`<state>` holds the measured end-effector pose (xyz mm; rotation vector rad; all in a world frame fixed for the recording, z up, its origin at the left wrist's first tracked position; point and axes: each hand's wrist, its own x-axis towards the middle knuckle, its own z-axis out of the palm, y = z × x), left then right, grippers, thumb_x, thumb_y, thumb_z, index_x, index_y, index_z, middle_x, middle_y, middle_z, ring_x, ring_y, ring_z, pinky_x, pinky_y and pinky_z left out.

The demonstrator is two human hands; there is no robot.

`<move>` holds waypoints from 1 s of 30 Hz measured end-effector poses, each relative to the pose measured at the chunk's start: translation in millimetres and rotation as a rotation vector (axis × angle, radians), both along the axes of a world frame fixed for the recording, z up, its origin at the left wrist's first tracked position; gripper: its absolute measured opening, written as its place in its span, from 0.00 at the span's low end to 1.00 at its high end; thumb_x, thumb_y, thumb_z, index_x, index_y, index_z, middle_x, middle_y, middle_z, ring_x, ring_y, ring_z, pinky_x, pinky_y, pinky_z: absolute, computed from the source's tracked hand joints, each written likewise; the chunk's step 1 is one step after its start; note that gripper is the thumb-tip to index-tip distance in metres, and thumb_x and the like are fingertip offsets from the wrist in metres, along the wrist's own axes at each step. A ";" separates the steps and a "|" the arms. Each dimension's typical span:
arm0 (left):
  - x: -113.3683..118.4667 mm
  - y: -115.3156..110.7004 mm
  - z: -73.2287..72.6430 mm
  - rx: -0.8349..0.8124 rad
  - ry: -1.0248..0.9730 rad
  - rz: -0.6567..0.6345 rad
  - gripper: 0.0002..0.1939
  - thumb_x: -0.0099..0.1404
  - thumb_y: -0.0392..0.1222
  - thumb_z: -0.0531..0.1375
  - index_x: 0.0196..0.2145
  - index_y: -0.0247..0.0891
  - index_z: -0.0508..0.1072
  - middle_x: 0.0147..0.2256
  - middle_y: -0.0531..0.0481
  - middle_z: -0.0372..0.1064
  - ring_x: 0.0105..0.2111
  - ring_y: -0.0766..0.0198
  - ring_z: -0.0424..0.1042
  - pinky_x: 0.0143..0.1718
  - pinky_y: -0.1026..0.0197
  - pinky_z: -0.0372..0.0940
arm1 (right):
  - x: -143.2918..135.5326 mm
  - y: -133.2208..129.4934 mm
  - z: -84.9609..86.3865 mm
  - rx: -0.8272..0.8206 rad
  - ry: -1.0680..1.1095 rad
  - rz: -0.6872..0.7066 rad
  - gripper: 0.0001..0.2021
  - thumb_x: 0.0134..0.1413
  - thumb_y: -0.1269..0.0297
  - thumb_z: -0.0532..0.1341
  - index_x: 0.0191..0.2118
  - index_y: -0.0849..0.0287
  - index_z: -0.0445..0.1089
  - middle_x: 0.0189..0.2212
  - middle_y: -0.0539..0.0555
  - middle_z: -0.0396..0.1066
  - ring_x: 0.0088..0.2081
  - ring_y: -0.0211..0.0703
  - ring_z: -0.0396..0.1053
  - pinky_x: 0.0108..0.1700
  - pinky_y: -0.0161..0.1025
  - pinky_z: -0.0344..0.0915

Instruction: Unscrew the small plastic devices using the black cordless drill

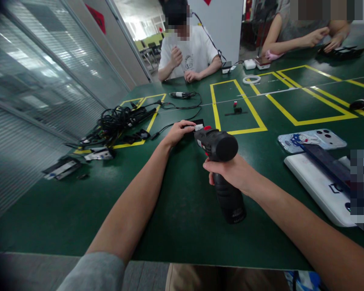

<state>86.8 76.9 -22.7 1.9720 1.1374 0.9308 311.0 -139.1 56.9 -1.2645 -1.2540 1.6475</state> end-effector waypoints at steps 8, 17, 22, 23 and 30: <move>0.2 -0.6 0.5 -0.013 -0.008 -0.002 0.18 0.57 0.48 0.65 0.45 0.40 0.80 0.48 0.46 0.75 0.51 0.55 0.70 0.59 0.53 0.60 | 1.5 0.2 -0.8 0.011 0.002 0.006 0.10 0.51 0.58 0.68 0.34 0.57 0.71 0.21 0.50 0.71 0.23 0.42 0.68 0.31 0.42 0.63; -0.6 0.3 -0.3 -0.009 -0.003 0.006 0.19 0.56 0.48 0.65 0.45 0.40 0.80 0.49 0.46 0.75 0.51 0.55 0.70 0.59 0.54 0.60 | 3.0 0.2 -0.5 -0.002 -0.002 0.031 0.10 0.51 0.58 0.68 0.34 0.58 0.72 0.19 0.50 0.72 0.23 0.42 0.68 0.31 0.41 0.61; 0.0 -1.2 1.2 -0.029 -0.008 0.009 0.21 0.56 0.48 0.66 0.46 0.39 0.80 0.49 0.45 0.74 0.50 0.56 0.71 0.56 0.55 0.62 | 2.5 0.3 0.9 0.003 -0.030 0.032 0.10 0.52 0.58 0.68 0.34 0.58 0.71 0.18 0.50 0.71 0.23 0.42 0.67 0.31 0.42 0.61; 0.2 -1.5 1.4 -0.031 -0.009 0.009 0.21 0.56 0.48 0.66 0.46 0.39 0.80 0.48 0.45 0.74 0.49 0.56 0.71 0.56 0.55 0.62 | 2.4 0.3 0.8 0.007 -0.024 0.032 0.10 0.52 0.58 0.68 0.33 0.58 0.71 0.18 0.50 0.71 0.22 0.42 0.67 0.31 0.42 0.61; 0.0 -1.1 1.4 -0.028 -0.021 -0.002 0.21 0.55 0.48 0.66 0.46 0.38 0.80 0.48 0.45 0.74 0.49 0.56 0.71 0.55 0.55 0.62 | 1.9 -0.2 -1.1 0.015 -0.003 0.027 0.10 0.52 0.58 0.68 0.34 0.58 0.71 0.18 0.49 0.71 0.23 0.41 0.68 0.33 0.42 0.62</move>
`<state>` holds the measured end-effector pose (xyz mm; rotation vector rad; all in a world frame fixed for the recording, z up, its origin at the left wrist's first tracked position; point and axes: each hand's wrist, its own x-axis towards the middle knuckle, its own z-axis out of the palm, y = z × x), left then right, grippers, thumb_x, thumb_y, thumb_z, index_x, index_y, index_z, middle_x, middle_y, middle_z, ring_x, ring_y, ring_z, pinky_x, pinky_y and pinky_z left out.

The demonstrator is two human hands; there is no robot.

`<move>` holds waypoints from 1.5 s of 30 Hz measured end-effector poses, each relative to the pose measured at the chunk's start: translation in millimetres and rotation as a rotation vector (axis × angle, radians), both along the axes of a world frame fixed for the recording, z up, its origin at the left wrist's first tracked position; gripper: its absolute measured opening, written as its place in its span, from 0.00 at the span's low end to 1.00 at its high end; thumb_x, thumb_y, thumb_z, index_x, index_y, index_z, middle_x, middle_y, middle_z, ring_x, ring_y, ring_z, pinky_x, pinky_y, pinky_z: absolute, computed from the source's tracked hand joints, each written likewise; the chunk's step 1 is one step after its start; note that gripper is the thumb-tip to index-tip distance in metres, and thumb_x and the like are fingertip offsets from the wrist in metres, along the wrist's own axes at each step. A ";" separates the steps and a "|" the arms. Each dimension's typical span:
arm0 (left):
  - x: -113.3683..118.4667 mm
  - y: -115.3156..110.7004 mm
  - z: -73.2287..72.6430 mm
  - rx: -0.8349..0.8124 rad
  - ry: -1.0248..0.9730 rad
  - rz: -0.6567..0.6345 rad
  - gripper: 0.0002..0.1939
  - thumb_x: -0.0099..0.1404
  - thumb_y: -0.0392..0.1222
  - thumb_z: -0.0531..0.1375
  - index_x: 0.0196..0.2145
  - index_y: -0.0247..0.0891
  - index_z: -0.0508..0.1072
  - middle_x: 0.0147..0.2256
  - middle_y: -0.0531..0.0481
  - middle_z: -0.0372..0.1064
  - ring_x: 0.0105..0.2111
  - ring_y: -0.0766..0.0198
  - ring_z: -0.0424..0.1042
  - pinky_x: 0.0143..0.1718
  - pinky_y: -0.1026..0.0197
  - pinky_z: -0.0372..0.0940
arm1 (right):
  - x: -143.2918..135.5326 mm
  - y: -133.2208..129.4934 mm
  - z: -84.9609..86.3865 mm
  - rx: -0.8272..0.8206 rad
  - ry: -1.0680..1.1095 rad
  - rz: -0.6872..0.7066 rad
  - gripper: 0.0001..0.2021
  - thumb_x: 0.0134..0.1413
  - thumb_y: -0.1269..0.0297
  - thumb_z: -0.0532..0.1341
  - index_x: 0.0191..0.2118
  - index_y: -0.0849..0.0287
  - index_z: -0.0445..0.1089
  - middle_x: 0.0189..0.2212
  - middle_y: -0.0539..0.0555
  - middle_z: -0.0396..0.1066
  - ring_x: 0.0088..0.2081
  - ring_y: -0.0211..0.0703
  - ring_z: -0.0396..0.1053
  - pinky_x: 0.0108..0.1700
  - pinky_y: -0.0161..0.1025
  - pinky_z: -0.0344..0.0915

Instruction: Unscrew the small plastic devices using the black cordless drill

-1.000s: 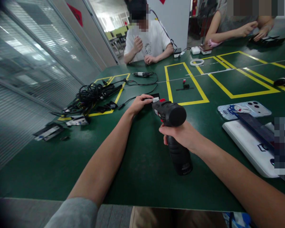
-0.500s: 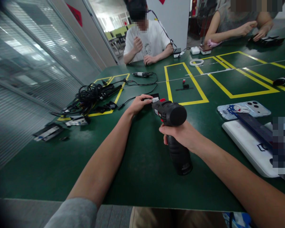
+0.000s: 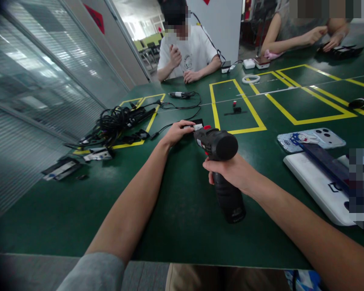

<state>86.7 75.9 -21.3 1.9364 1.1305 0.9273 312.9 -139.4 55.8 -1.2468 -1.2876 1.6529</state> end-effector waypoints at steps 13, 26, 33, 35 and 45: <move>-0.6 0.5 -0.1 0.005 -0.013 -0.015 0.19 0.56 0.48 0.66 0.45 0.40 0.80 0.48 0.45 0.75 0.50 0.56 0.70 0.59 0.53 0.60 | 0.7 -0.1 2.5 0.009 -0.011 -0.007 0.11 0.51 0.59 0.69 0.36 0.57 0.71 0.23 0.50 0.72 0.24 0.43 0.70 0.33 0.43 0.65; -1.2 2.2 -1.3 -0.035 -0.010 -0.004 0.19 0.55 0.48 0.65 0.45 0.41 0.80 0.49 0.47 0.74 0.51 0.55 0.70 0.59 0.53 0.61 | -0.8 0.3 1.9 -0.004 0.004 -0.019 0.10 0.49 0.60 0.69 0.34 0.58 0.71 0.21 0.50 0.72 0.22 0.41 0.68 0.30 0.42 0.63; -1.5 3.0 -1.6 -0.010 -0.002 -0.008 0.19 0.56 0.48 0.65 0.45 0.41 0.80 0.48 0.46 0.74 0.52 0.55 0.69 0.60 0.53 0.59 | -2.5 0.1 2.6 0.004 0.004 -0.032 0.09 0.49 0.60 0.69 0.32 0.59 0.71 0.17 0.50 0.70 0.21 0.41 0.67 0.29 0.41 0.62; -1.5 2.2 -0.7 -0.009 0.008 -0.004 0.19 0.56 0.48 0.64 0.45 0.41 0.80 0.48 0.47 0.74 0.52 0.55 0.69 0.60 0.53 0.59 | -2.2 0.3 1.6 0.005 0.007 -0.025 0.09 0.50 0.60 0.68 0.32 0.59 0.71 0.18 0.50 0.70 0.21 0.42 0.67 0.29 0.41 0.62; -1.4 -0.1 0.3 -0.008 0.017 0.003 0.20 0.57 0.49 0.64 0.46 0.42 0.79 0.50 0.46 0.73 0.53 0.55 0.69 0.61 0.52 0.59 | -2.4 0.9 0.6 0.017 0.021 -0.004 0.09 0.51 0.60 0.68 0.32 0.59 0.71 0.20 0.51 0.71 0.22 0.42 0.68 0.30 0.42 0.63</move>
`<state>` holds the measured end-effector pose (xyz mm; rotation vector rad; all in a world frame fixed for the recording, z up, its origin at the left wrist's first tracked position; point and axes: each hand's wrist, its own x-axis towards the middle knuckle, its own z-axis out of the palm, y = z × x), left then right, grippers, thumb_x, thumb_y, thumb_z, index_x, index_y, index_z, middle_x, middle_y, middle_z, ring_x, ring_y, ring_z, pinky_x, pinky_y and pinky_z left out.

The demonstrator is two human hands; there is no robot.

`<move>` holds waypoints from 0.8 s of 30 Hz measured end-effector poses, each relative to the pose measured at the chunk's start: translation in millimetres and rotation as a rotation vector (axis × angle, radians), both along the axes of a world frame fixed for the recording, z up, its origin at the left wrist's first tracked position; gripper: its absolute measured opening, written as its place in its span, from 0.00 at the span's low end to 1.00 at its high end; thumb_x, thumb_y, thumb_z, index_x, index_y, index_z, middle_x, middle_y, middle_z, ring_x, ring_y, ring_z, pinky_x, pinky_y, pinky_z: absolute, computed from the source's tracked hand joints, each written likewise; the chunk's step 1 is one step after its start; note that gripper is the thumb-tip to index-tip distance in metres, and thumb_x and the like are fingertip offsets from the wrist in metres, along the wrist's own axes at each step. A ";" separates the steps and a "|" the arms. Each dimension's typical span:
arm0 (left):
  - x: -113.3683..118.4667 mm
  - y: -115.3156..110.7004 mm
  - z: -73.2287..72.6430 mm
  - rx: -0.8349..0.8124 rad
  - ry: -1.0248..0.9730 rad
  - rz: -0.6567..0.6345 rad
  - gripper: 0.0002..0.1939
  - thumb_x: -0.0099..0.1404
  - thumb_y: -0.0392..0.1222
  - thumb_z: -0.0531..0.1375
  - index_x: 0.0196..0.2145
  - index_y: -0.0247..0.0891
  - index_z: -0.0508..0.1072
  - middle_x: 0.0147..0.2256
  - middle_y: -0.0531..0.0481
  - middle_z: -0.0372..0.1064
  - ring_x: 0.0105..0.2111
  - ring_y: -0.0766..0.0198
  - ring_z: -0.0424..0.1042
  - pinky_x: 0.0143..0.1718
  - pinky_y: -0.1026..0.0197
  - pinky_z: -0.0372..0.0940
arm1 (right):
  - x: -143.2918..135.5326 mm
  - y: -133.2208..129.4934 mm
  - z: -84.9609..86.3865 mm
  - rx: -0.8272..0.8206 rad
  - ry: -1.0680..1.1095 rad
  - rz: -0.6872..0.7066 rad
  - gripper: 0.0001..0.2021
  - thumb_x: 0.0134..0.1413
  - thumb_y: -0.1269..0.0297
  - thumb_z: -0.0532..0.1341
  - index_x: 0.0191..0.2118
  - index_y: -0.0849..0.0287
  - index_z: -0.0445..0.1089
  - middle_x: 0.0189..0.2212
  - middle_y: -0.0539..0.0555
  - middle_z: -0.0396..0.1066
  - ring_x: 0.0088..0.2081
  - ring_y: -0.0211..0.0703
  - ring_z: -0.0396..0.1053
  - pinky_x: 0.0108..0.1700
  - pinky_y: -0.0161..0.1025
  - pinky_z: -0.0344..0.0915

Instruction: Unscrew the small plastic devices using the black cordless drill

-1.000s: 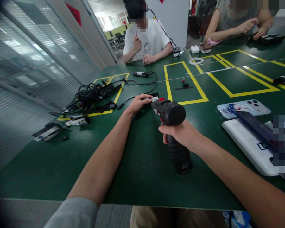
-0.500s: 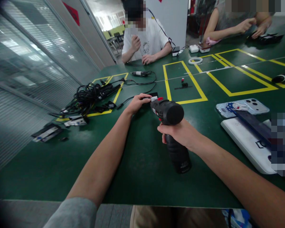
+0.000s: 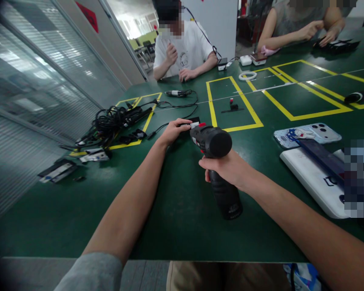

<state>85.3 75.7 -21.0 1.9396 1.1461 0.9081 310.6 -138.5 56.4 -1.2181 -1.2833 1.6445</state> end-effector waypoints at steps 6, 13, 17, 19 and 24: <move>-1.0 3.1 -3.1 -0.005 -0.021 -0.013 0.22 0.57 0.49 0.65 0.48 0.43 0.79 0.51 0.46 0.73 0.54 0.55 0.69 0.60 0.52 0.60 | 1.0 -0.7 1.9 0.015 -0.018 0.010 0.09 0.51 0.60 0.67 0.33 0.59 0.71 0.18 0.50 0.71 0.22 0.42 0.68 0.30 0.41 0.63; 0.2 3.3 -3.6 -0.008 -0.011 0.003 0.23 0.56 0.49 0.64 0.49 0.42 0.78 0.52 0.46 0.73 0.53 0.55 0.69 0.59 0.52 0.60 | -0.7 -1.3 1.0 0.014 0.019 -0.009 0.09 0.49 0.61 0.68 0.33 0.58 0.71 0.19 0.51 0.71 0.21 0.42 0.68 0.28 0.41 0.63; 0.6 1.8 -2.1 -0.016 -0.010 0.007 0.23 0.56 0.49 0.65 0.49 0.42 0.78 0.52 0.46 0.74 0.52 0.55 0.70 0.59 0.52 0.61 | -1.4 -0.8 2.0 0.024 0.011 0.002 0.08 0.48 0.62 0.68 0.31 0.58 0.70 0.17 0.50 0.70 0.21 0.42 0.68 0.28 0.41 0.63; 0.2 1.7 -1.5 -0.013 -0.010 0.005 0.23 0.56 0.49 0.65 0.49 0.42 0.78 0.51 0.46 0.74 0.52 0.55 0.70 0.59 0.52 0.60 | -1.0 -0.5 1.9 0.021 0.002 0.006 0.08 0.49 0.61 0.67 0.31 0.58 0.70 0.17 0.50 0.70 0.21 0.42 0.68 0.28 0.41 0.63; -1.3 2.1 -1.0 0.000 -0.003 -0.005 0.24 0.56 0.50 0.65 0.49 0.40 0.78 0.52 0.45 0.74 0.52 0.55 0.70 0.60 0.52 0.60 | 0.0 -0.7 1.3 0.017 -0.029 0.012 0.08 0.50 0.60 0.66 0.32 0.59 0.71 0.18 0.51 0.71 0.21 0.42 0.67 0.28 0.41 0.62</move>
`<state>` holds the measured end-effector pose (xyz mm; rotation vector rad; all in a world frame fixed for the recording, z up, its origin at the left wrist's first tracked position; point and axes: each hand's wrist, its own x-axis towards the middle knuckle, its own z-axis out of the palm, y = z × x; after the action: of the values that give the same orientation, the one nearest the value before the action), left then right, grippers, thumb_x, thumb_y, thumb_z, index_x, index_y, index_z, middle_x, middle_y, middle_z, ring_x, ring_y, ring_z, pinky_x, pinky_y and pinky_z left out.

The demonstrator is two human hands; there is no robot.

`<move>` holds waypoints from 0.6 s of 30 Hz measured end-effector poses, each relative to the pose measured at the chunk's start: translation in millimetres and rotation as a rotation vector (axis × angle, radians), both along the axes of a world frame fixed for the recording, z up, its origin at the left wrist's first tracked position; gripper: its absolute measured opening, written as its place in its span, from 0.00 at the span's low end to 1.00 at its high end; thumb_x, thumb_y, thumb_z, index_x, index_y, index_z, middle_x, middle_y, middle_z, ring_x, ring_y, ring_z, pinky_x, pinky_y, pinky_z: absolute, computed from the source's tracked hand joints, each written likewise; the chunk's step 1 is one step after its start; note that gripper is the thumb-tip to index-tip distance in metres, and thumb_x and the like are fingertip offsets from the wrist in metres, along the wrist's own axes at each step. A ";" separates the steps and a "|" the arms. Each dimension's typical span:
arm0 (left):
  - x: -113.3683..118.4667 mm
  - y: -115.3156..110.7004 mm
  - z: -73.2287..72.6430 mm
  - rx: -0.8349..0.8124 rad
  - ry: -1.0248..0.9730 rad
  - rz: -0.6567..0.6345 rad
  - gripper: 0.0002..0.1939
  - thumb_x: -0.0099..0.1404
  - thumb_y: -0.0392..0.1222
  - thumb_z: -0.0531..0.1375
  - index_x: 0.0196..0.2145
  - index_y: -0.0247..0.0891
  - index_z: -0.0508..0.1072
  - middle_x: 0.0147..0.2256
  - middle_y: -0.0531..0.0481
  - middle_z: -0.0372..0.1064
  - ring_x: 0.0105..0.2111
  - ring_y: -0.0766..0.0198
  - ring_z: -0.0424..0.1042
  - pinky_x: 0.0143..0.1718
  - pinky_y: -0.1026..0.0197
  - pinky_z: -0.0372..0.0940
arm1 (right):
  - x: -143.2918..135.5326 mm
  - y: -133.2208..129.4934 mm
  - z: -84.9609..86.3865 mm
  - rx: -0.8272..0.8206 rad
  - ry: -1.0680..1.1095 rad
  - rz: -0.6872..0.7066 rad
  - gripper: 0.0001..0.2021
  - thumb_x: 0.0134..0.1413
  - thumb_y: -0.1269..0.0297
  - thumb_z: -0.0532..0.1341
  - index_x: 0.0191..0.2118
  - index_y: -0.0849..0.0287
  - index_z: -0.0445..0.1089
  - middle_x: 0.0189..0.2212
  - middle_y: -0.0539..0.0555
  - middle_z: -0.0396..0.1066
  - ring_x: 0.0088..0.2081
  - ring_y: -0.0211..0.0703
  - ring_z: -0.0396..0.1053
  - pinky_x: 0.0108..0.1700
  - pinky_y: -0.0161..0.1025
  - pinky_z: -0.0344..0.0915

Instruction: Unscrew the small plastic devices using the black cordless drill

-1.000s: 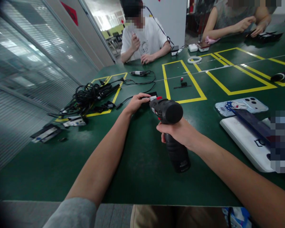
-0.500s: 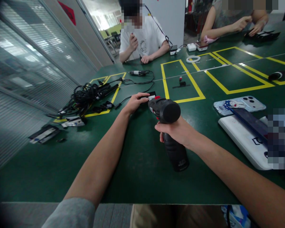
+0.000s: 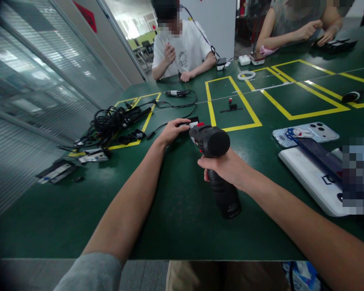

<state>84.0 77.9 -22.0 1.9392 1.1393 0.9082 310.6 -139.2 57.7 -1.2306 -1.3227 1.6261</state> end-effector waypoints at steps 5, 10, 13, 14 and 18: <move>-0.6 -0.2 -0.1 -0.004 0.002 0.000 0.24 0.55 0.51 0.66 0.49 0.40 0.78 0.51 0.44 0.74 0.52 0.55 0.70 0.60 0.52 0.59 | -1.4 -0.5 2.4 -0.001 0.025 -0.021 0.08 0.49 0.61 0.67 0.31 0.59 0.70 0.18 0.51 0.70 0.21 0.41 0.67 0.28 0.40 0.62; 0.3 -1.6 0.9 -0.010 0.011 0.015 0.24 0.55 0.51 0.65 0.49 0.40 0.78 0.52 0.45 0.73 0.52 0.55 0.70 0.60 0.52 0.59 | -1.7 -0.5 3.6 -0.012 0.032 -0.024 0.08 0.50 0.62 0.68 0.32 0.59 0.71 0.19 0.50 0.70 0.21 0.40 0.68 0.29 0.40 0.63; 0.9 -2.6 2.3 -0.009 0.023 0.021 0.24 0.56 0.51 0.65 0.49 0.40 0.78 0.52 0.45 0.73 0.53 0.55 0.70 0.60 0.53 0.59 | -1.4 -0.4 2.4 -0.018 0.031 -0.033 0.08 0.49 0.62 0.68 0.32 0.59 0.71 0.20 0.50 0.71 0.21 0.40 0.67 0.29 0.40 0.63; 1.1 -2.8 2.7 -0.011 0.027 0.020 0.24 0.56 0.51 0.65 0.49 0.40 0.78 0.52 0.46 0.74 0.53 0.55 0.70 0.60 0.53 0.59 | -1.3 -0.4 1.9 -0.018 0.029 -0.034 0.08 0.49 0.62 0.68 0.32 0.59 0.71 0.19 0.50 0.70 0.21 0.40 0.67 0.29 0.40 0.63; 1.1 -2.6 3.4 -0.016 0.035 0.013 0.24 0.56 0.51 0.65 0.49 0.40 0.78 0.52 0.45 0.73 0.53 0.55 0.70 0.60 0.53 0.59 | -1.0 0.4 -0.1 -0.014 0.035 -0.026 0.08 0.50 0.62 0.68 0.33 0.59 0.71 0.21 0.50 0.71 0.21 0.40 0.68 0.29 0.39 0.62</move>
<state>85.1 75.2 -18.6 1.9441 1.1773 0.8725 309.5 -138.9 57.6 -1.2171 -1.2711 1.6337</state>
